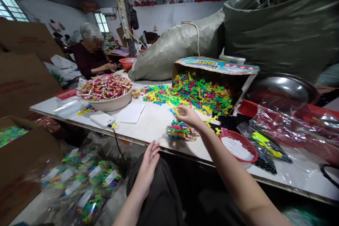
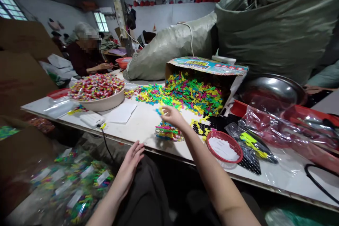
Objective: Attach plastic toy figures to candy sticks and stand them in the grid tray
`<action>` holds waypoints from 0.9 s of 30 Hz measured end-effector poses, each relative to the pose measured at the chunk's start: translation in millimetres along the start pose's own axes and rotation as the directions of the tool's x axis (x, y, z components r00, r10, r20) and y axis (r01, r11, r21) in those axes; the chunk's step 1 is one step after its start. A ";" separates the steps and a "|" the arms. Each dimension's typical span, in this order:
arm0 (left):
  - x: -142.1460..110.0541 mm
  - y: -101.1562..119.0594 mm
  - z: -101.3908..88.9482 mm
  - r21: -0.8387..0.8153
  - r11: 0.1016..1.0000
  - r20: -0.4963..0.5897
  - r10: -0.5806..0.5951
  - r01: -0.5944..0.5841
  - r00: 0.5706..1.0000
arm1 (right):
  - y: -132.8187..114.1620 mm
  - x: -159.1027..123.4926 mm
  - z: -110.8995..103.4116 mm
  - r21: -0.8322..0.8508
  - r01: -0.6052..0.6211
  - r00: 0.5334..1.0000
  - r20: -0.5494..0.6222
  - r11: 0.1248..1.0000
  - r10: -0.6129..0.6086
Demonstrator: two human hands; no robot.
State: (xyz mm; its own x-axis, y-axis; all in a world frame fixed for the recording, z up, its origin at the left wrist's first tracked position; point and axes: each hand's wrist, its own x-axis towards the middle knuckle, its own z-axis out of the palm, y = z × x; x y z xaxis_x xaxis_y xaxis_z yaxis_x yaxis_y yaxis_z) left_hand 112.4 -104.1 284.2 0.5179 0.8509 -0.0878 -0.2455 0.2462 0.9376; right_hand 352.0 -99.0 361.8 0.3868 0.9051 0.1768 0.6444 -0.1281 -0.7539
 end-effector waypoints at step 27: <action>190.7 73.8 19.8 -0.480 0.716 -0.677 0.065 -0.507 0.733 | 29.8 248.1 127.3 -0.629 -0.320 0.945 -0.163 0.708 0.283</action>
State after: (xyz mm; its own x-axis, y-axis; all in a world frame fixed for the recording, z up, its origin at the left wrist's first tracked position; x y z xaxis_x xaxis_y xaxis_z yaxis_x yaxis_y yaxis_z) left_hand 209.3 67.2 343.3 -0.1914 0.9540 -0.2308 -0.8318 -0.0328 0.5542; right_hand 383.2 173.3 302.7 0.6555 0.7531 0.0572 0.7474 -0.6360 -0.1920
